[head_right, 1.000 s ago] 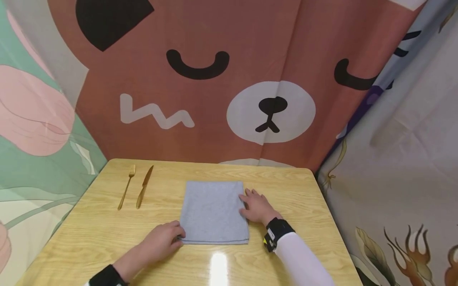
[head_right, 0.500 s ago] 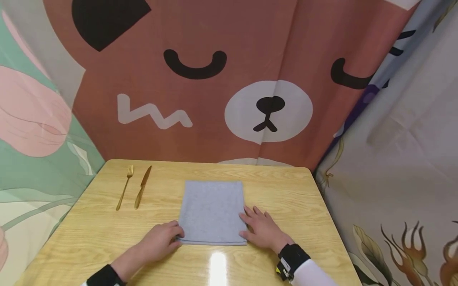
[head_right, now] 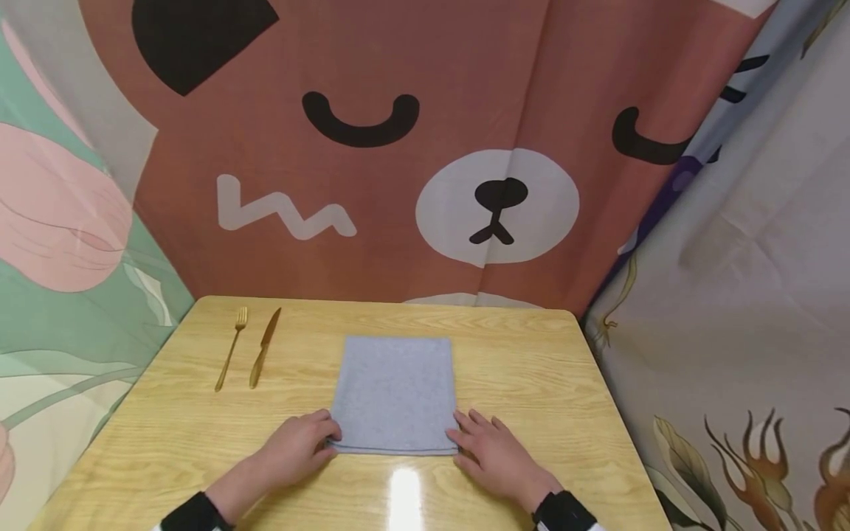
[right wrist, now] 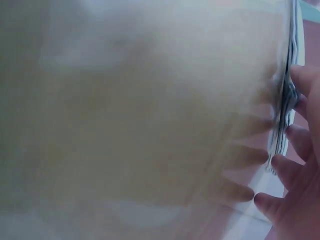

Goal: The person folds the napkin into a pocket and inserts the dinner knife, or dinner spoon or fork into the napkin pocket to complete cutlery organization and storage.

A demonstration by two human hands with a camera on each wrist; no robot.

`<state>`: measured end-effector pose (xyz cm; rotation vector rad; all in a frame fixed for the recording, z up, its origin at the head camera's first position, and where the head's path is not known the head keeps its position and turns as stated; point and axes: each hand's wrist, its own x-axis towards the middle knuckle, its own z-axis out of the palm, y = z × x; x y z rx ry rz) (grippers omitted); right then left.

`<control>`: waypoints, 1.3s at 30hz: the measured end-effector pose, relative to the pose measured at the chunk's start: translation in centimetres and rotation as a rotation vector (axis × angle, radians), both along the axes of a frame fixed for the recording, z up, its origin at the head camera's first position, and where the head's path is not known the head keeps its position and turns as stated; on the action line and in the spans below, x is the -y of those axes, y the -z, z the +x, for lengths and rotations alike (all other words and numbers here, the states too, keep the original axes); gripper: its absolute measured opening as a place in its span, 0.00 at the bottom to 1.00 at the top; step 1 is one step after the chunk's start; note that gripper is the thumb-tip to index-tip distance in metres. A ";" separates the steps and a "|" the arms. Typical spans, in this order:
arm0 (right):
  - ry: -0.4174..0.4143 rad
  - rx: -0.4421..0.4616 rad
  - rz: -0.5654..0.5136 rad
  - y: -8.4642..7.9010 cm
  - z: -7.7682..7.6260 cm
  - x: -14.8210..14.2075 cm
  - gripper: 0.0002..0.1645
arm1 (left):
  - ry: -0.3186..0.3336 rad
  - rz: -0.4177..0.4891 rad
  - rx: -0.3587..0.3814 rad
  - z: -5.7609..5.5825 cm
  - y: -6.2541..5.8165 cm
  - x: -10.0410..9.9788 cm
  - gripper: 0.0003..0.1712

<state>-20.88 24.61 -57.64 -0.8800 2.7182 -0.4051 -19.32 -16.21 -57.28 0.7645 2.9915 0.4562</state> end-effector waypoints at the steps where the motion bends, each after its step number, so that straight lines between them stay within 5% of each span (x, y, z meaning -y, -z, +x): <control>1: -0.011 -0.009 0.007 0.0 0.4 -0.1 0.32 | 0.001 0.000 -0.001 0.0 0.0 0.0 0.07; 14: -0.203 -0.103 0.042 -1.5 4.0 0.9 0.32 | 0.000 0.001 0.004 -0.1 0.1 0.0 0.07; 22: -0.255 -0.263 0.070 -1.7 4.8 1.3 0.31 | 0.000 0.005 -0.007 0.0 0.0 0.0 0.07; 39: -0.148 -0.116 0.027 -2.0 5.0 1.0 0.31 | 0.046 -0.063 0.045 -1.0 -1.0 -1.1 0.08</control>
